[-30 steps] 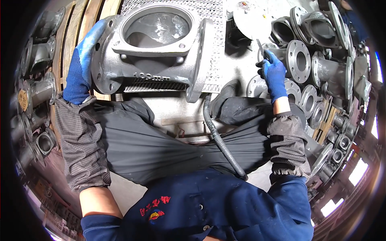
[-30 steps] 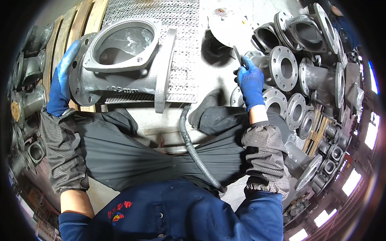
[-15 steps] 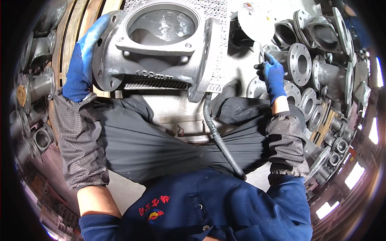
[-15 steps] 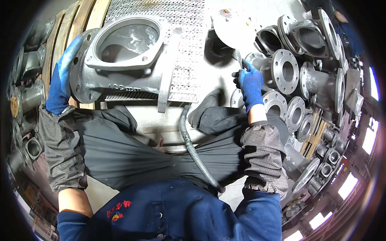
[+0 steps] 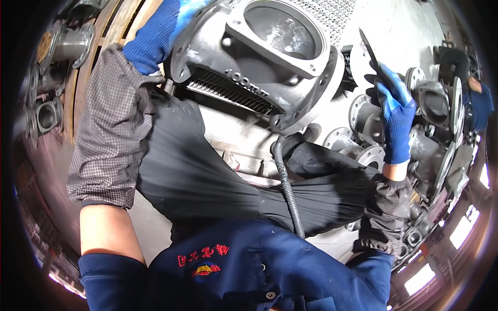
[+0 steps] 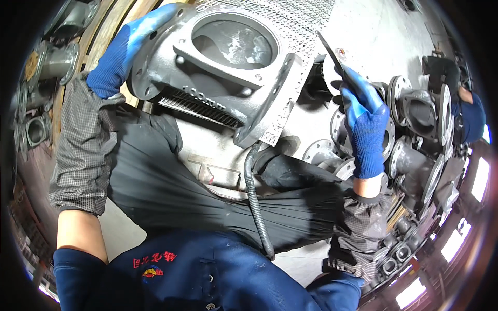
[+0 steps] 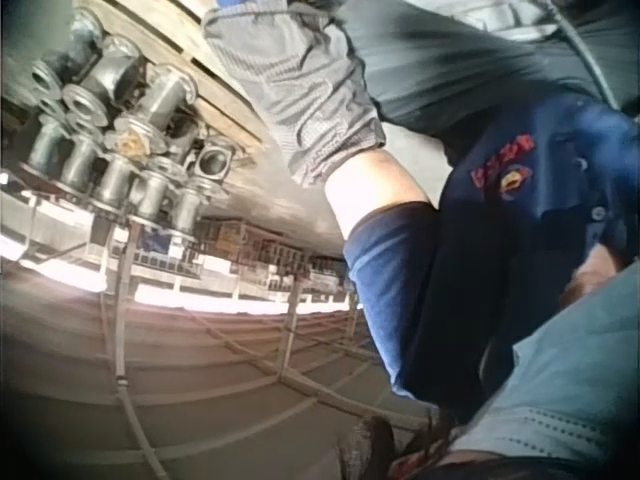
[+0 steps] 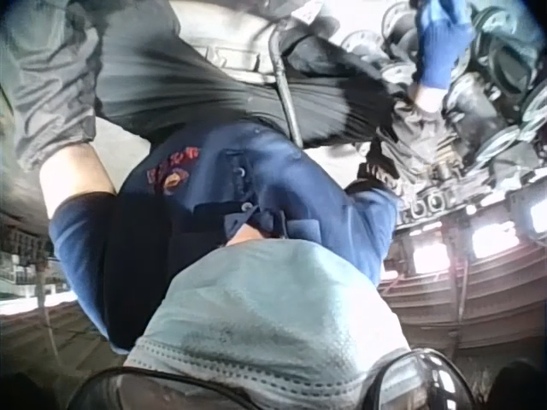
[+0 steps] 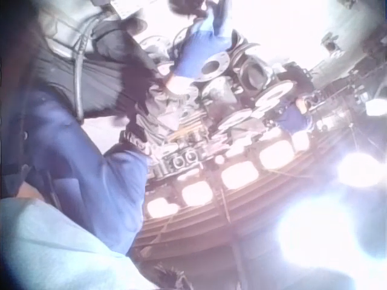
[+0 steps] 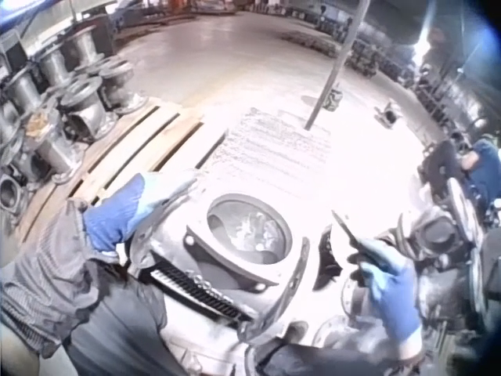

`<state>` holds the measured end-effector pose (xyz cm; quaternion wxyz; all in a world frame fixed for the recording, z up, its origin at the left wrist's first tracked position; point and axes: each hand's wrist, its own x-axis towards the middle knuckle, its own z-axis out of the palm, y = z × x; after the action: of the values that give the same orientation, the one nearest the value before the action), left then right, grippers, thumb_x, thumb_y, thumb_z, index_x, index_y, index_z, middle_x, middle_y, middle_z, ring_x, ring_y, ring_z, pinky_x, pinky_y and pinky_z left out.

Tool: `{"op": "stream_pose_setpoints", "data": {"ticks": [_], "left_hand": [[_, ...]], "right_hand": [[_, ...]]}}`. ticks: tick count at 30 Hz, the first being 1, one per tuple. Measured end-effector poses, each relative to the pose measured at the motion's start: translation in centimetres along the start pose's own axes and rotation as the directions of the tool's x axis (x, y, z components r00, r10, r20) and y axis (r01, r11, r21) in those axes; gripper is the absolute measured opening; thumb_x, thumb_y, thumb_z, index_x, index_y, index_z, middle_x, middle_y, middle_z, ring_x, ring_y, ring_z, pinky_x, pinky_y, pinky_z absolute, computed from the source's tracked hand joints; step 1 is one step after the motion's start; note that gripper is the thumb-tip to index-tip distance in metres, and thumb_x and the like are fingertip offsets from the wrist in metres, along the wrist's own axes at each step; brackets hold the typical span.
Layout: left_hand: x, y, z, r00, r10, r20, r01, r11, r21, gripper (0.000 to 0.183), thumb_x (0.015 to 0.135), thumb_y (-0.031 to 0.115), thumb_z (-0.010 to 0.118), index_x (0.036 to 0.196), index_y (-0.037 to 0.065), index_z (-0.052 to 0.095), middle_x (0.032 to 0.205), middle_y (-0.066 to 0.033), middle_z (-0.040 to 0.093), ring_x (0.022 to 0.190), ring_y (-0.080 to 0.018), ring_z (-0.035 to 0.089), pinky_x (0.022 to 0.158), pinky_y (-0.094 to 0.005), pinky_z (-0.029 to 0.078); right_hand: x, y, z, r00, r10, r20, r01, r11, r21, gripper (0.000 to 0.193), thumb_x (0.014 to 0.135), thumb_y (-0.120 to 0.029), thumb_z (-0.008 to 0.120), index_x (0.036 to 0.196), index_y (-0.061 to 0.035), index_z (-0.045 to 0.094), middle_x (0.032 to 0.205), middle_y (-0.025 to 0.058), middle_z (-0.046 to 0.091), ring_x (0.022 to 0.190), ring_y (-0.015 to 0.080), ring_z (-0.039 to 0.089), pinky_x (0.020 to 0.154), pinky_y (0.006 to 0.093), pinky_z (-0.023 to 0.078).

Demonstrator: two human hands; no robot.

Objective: The person handles various metal pipe fittings and valve bodies, turning them over by hand to check all sides while using a small scribe-like tool to point at or clear debris from specific areas.

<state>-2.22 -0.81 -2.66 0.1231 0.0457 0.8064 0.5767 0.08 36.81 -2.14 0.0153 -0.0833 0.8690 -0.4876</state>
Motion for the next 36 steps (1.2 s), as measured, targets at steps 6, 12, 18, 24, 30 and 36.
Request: {"op": "stream_pose_setpoints", "data": {"ticks": [6, 12, 18, 24, 30, 36], "left_hand": [[0.6, -1.9, 1.1, 0.996, -0.091, -0.004, 0.076, 0.858, -0.507, 0.038, 0.094, 0.023, 0.049, 0.121, -0.003, 0.053, 0.111, -0.0068, 0.059, 0.102, -0.0127, 0.054, 0.091, -0.0258, 0.042], [-0.3, -1.3, 0.7, 0.988, -0.148, -0.045, 0.087, 0.772, -0.630, 0.035, 0.093, 0.026, 0.051, 0.112, -0.002, 0.058, 0.102, -0.0070, 0.061, 0.094, -0.0146, 0.056, 0.084, -0.0261, 0.044], [0.9, -2.3, 1.2, 0.996, -0.092, 0.020, 0.088, 0.832, -0.547, 0.035, 0.093, 0.026, 0.050, 0.114, -0.001, 0.056, 0.105, -0.0075, 0.060, 0.096, -0.0151, 0.056, 0.085, -0.0265, 0.044], [-0.9, -2.5, 0.0, 0.992, -0.127, -0.021, 0.100, 0.862, -0.498, 0.035, 0.093, 0.025, 0.049, 0.116, -0.001, 0.055, 0.107, -0.0080, 0.059, 0.098, -0.0156, 0.055, 0.087, -0.0268, 0.043], [-0.5, -2.5, 0.0, 0.995, -0.101, -0.006, 0.087, 0.881, -0.464, 0.036, 0.093, 0.025, 0.049, 0.117, -0.001, 0.054, 0.109, -0.0085, 0.059, 0.100, -0.0161, 0.055, 0.088, -0.0272, 0.043], [1.1, -1.5, 1.0, 0.999, -0.012, 0.052, 0.035, 0.889, -0.457, 0.036, 0.093, 0.024, 0.048, 0.119, -0.001, 0.053, 0.111, -0.0090, 0.058, 0.102, -0.0166, 0.054, 0.089, -0.0275, 0.042]], "right_hand": [[5.4, -4.9, 2.2, 0.701, -0.550, 0.455, 0.709, 0.462, -0.533, 0.026, 0.086, -0.006, 0.055, 0.107, -0.0204, 0.063, 0.075, 0.0042, 0.063, 0.064, 0.0162, 0.062, 0.054, 0.0254, 0.051], [7.5, -8.2, 6.0, 0.634, -0.218, 0.742, 0.766, 0.045, -0.642, 0.017, 0.089, -0.015, 0.053, 0.101, -0.0183, 0.065, 0.079, 0.0032, 0.061, 0.076, 0.0177, 0.063, 0.059, 0.0314, 0.053], [8.6, -5.8, 6.9, 0.659, -0.093, 0.747, 0.749, -0.008, -0.662, 0.025, 0.077, -0.012, 0.060, 0.101, -0.0182, 0.064, 0.081, 0.0038, 0.058, 0.078, 0.0207, 0.060, 0.060, 0.0336, 0.050], [9.2, -6.6, 9.1, 0.620, -0.129, 0.774, 0.782, 0.014, -0.623, 0.019, 0.077, -0.016, 0.068, 0.096, -0.0145, 0.066, 0.085, 0.0061, 0.062, 0.086, 0.0198, 0.064, 0.066, 0.0330, 0.055], [9.6, -5.4, 9.2, 0.656, -0.161, 0.738, 0.754, 0.095, -0.650, 0.015, 0.076, -0.015, 0.069, 0.091, -0.0132, 0.067, 0.086, 0.0083, 0.065, 0.084, 0.0215, 0.065, 0.068, 0.0332, 0.055], [9.5, -5.0, 6.6, 0.703, -0.102, 0.704, 0.708, 0.009, -0.706, 0.020, 0.075, -0.013, 0.065, 0.095, -0.0155, 0.063, 0.084, 0.0061, 0.061, 0.082, 0.0220, 0.063, 0.066, 0.0346, 0.052]]}}
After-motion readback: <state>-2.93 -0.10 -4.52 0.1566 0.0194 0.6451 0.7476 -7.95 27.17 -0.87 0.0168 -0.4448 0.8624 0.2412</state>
